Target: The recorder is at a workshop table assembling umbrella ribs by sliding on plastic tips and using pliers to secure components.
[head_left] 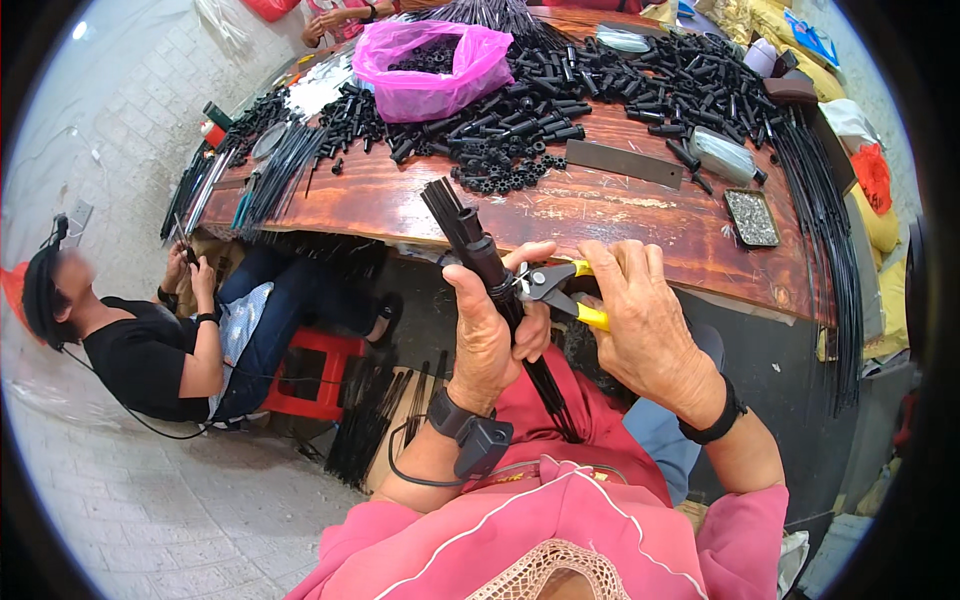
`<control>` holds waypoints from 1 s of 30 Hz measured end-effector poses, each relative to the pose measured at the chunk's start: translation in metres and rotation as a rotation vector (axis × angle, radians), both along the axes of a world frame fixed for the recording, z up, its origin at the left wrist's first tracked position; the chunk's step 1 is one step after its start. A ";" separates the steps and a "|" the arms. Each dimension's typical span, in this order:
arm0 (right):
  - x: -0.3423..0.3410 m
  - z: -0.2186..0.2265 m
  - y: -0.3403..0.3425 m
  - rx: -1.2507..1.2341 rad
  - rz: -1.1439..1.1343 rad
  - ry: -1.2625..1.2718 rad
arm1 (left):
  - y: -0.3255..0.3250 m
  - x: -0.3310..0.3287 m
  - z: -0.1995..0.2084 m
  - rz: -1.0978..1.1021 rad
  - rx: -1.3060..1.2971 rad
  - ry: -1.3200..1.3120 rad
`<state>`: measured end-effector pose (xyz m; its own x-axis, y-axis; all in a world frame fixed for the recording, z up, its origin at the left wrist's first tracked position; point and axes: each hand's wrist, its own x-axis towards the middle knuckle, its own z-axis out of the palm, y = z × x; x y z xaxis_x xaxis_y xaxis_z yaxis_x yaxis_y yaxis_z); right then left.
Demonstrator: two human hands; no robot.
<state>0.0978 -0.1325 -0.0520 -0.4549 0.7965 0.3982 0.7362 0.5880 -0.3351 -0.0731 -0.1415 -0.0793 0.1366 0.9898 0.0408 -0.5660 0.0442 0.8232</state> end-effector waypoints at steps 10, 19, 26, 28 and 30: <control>-0.004 0.002 -0.002 0.031 -0.027 -0.039 | 0.002 -0.003 -0.004 -0.005 -0.015 -0.015; -0.012 0.000 -0.005 0.138 -0.135 -0.039 | 0.003 -0.005 -0.005 0.012 0.022 0.011; -0.010 0.004 -0.003 0.204 -0.124 -0.058 | 0.001 -0.007 -0.005 0.003 0.008 -0.064; -0.007 0.006 -0.003 0.245 -0.138 -0.108 | 0.000 -0.007 -0.007 -0.025 0.018 -0.094; -0.006 0.005 -0.002 0.281 -0.147 -0.152 | 0.000 -0.008 -0.007 -0.038 0.015 -0.099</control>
